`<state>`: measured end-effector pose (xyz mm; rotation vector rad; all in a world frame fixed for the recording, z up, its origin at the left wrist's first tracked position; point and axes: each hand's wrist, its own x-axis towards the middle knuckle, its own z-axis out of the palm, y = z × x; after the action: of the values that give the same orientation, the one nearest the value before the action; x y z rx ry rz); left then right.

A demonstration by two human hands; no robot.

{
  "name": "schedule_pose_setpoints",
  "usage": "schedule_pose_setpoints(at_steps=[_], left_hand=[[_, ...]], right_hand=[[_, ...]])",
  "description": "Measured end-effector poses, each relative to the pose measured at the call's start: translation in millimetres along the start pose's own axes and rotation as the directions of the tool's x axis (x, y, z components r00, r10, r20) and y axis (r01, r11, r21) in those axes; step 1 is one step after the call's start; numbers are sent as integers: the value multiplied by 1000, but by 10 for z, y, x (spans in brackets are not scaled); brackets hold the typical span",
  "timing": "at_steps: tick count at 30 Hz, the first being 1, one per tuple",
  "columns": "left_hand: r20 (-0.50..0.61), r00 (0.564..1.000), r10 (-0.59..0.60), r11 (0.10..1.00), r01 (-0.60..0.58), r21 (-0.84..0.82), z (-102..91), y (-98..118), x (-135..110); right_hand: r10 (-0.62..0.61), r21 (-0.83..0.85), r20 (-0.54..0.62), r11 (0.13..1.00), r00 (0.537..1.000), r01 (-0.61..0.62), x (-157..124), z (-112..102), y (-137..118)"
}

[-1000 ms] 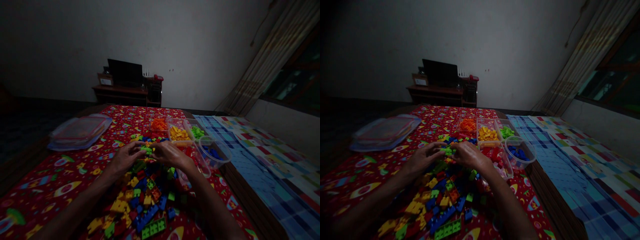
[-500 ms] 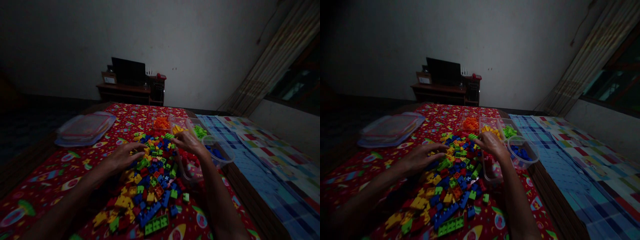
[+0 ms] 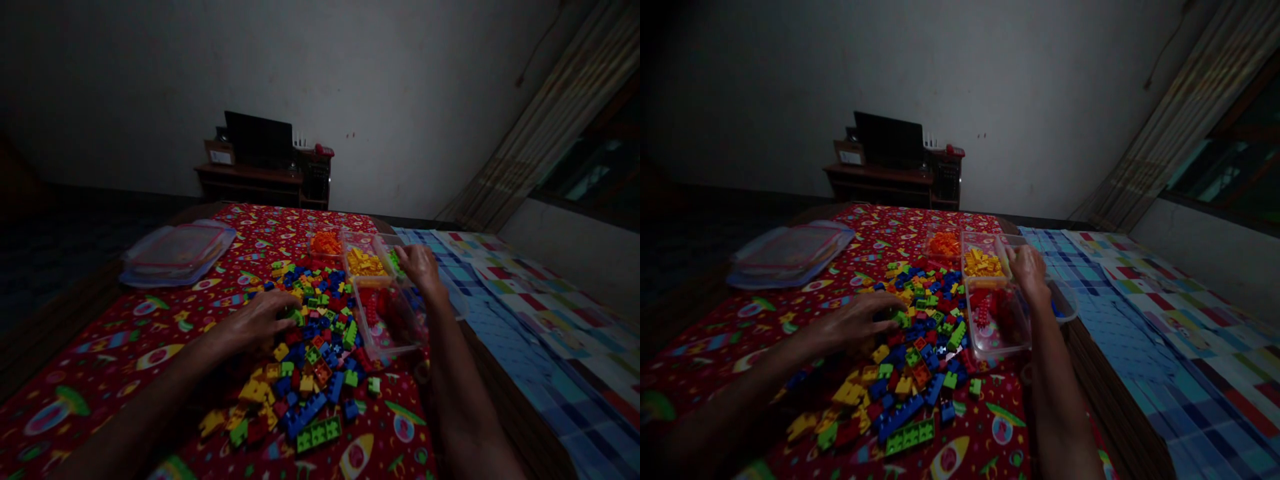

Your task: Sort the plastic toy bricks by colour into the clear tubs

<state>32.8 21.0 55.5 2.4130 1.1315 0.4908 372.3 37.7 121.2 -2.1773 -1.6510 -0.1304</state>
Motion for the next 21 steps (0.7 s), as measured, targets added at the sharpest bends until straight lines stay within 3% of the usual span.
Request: schedule_pose_setpoints(at_steps=[3, 7, 10, 16, 21], left_hand=[[-78, 989, -127, 977, 111, -181, -60, 109, 48], [-150, 954, -261, 852, 155, -500, -90, 206, 92], [-162, 943, -291, 799, 146, -584, -67, 221, 103], [-136, 962, -239, 781, 107, -616, 20, 246, 119], [-175, 977, -118, 911, 36, -410, -28, 269, 89]], right_hand=[[-287, 253, 51, 930, 957, 265, -316, -2, -313], [-619, 502, 133, 716, 774, 486, -735, 74, -727], [-721, 567, 124, 615, 682, 548, -919, 151, -914], [-713, 490, 122, 648, 690, 583, -989, 272, -952], [-714, 463, 131, 658, 688, 594, -991, 260, -914]])
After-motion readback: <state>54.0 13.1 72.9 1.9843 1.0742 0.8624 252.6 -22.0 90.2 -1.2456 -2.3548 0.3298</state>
